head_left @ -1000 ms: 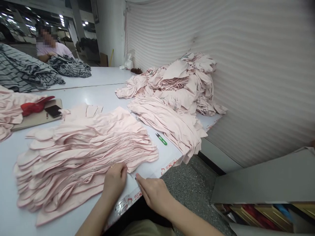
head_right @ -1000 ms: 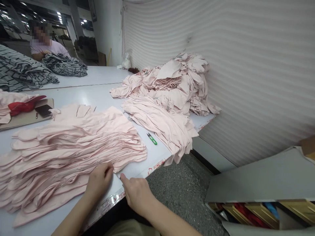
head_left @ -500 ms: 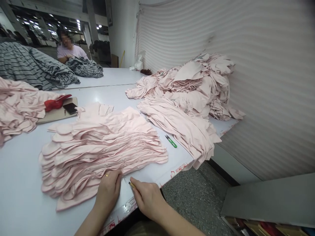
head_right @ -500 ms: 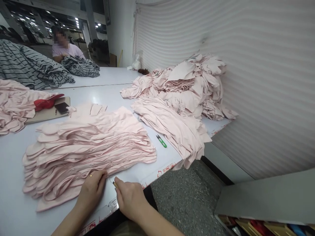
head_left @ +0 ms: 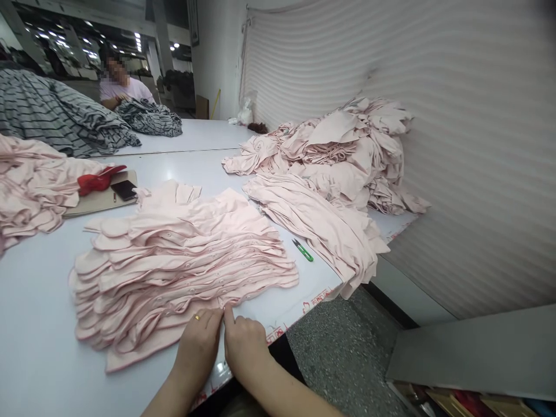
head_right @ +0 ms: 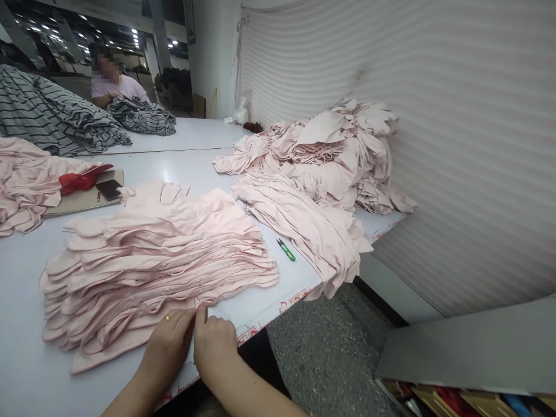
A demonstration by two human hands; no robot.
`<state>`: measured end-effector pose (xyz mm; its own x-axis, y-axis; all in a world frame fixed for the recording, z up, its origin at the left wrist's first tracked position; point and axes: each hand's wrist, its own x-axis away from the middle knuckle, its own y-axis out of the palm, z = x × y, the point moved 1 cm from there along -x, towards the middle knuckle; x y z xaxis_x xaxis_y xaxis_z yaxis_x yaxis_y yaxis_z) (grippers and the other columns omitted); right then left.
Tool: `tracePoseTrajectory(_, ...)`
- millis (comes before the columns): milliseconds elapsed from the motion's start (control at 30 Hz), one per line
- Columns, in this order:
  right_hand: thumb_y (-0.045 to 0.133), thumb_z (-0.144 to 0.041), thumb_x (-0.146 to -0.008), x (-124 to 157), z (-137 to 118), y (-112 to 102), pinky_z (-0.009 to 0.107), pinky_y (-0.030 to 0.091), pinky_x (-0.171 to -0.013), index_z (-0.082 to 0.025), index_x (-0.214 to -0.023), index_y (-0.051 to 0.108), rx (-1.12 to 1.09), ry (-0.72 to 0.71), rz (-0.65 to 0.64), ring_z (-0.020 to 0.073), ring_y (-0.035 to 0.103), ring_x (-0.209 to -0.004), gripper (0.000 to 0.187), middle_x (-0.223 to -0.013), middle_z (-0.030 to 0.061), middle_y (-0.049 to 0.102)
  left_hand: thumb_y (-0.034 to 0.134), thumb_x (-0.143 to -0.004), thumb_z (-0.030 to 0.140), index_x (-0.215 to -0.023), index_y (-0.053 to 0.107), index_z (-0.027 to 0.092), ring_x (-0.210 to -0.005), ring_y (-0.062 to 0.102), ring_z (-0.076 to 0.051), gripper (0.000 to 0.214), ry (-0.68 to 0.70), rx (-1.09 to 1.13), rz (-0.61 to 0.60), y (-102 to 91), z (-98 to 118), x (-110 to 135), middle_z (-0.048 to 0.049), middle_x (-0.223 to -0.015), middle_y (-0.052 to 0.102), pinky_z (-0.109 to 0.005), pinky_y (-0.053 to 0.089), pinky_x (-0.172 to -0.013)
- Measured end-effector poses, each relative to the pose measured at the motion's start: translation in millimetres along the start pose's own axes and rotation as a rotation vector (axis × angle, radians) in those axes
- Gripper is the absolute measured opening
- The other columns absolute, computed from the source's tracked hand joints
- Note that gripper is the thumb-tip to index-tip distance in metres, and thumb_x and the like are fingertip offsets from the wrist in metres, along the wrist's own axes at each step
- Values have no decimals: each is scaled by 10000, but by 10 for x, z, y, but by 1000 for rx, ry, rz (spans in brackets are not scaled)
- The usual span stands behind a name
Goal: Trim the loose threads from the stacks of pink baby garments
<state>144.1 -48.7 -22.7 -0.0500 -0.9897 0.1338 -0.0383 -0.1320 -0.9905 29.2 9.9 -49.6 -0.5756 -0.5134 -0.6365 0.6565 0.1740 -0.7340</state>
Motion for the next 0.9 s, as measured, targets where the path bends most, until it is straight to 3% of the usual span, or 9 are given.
tracePoseTrajectory(200,576,-84,-816,179,225,-91,306,454,-550,-98,-1386,481,28,-133,19,249,676,-662,578,-783,102,694,454,-883,165,-757,586,213,-672,621,-172,189,-246,111,-114,58,-124,-142,-9,-699,650,-290,481,-625)
tracePoseTrajectory(367,484,-189,-933,216,327,-158,268,425,-570,-159,-1375,497,-181,-114,131,212,689,-685,444,-815,61,723,453,-857,149,-802,583,208,-663,650,-170,154,-370,113,-97,123,-165,-210,-3,-705,674,-288,485,-610)
tracePoseTrajectory(500,453,-191,-939,137,206,-90,263,411,-571,-152,-1317,530,-265,-148,175,203,689,-682,388,-818,56,731,508,-872,259,-1003,609,208,-833,672,-214,173,-334,22,-52,-110,-242,28,-51,-903,717,-338,512,-710)
tracePoseTrajectory(633,438,-209,-947,171,59,-55,267,414,-569,-169,-1304,530,-324,-251,163,196,688,-667,371,-803,38,732,505,-904,277,-905,642,246,-826,645,-218,141,-280,-110,-68,-373,-417,259,-29,-870,699,-355,473,-729)
tracePoseTrajectory(767,463,-203,-930,105,-143,-40,284,431,-564,-162,-1327,520,-266,-244,139,214,690,-668,404,-794,45,727,449,-945,264,-915,627,231,-782,655,-164,184,-269,81,-58,-391,-515,273,-1,-832,706,-294,494,-714)
tracePoseTrajectory(900,594,-151,-797,39,-342,11,294,428,-520,-99,-1371,497,-57,-176,124,239,668,-606,584,-748,81,697,426,-951,254,-900,618,218,-754,660,-166,202,-286,73,-2,-309,-502,244,-7,-815,700,-293,509,-685)
